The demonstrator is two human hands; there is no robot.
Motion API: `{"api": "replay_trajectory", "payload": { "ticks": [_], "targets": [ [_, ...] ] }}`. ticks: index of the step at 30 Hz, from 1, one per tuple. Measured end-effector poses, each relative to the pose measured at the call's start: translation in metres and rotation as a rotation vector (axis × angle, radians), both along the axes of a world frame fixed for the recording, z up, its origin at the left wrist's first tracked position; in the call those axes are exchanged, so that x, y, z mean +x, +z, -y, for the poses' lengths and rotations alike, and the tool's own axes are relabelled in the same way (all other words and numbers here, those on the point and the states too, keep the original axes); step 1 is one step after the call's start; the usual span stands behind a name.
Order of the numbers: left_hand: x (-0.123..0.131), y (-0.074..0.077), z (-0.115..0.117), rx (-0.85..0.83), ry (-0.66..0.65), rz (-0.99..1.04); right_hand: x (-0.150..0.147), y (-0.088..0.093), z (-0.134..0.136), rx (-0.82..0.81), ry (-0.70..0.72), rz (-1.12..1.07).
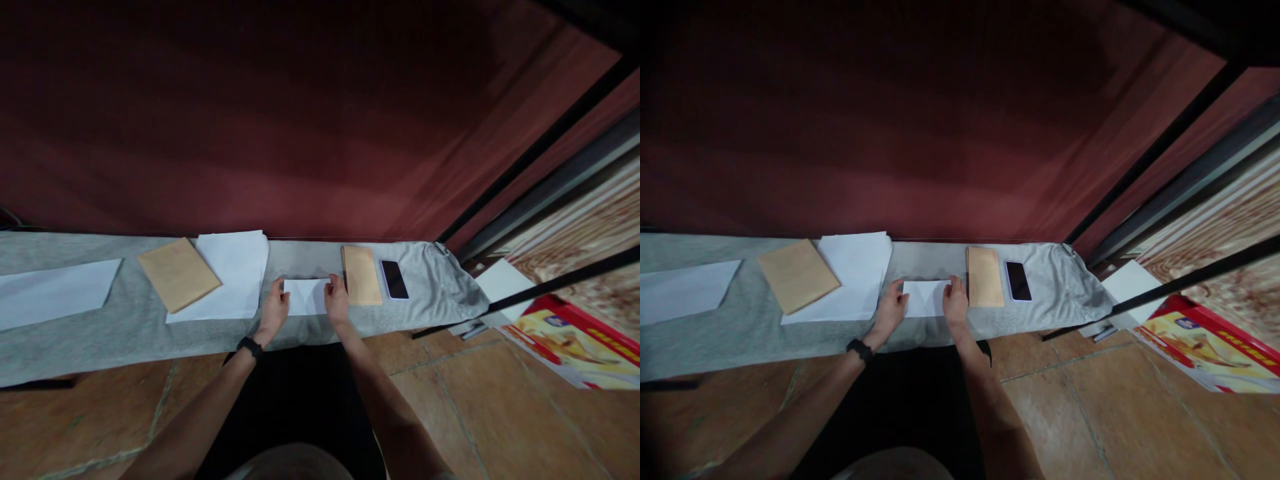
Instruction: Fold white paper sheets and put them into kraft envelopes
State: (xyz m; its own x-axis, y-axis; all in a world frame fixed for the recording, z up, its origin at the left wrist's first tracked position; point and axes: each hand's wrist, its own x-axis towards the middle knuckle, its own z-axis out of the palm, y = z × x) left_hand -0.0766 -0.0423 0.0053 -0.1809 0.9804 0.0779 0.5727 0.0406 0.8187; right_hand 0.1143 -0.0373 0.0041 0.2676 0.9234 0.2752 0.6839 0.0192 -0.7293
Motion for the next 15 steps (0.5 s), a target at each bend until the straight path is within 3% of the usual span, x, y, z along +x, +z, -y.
{"api": "replay_trajectory", "payload": {
  "ticks": [4, 8, 13, 15],
  "targets": [
    [0.001, -0.002, -0.005, -0.015, -0.060, -0.144, -0.009, -0.007, 0.015, 0.086, 0.104, 0.291],
    [0.002, 0.000, -0.004, 0.045, -0.081, -0.278, -0.022, -0.020, 0.031, 0.035, 0.294, 0.464],
    [0.011, 0.006, 0.010, 0.083, -0.066, -0.568, -0.029, -0.022, 0.038, -0.056, 0.329, 0.589],
    [0.020, 0.003, 0.017, 0.152, -0.119, -0.651, -0.029, -0.020, 0.039, -0.081, 0.342, 0.612]
  ]
}}
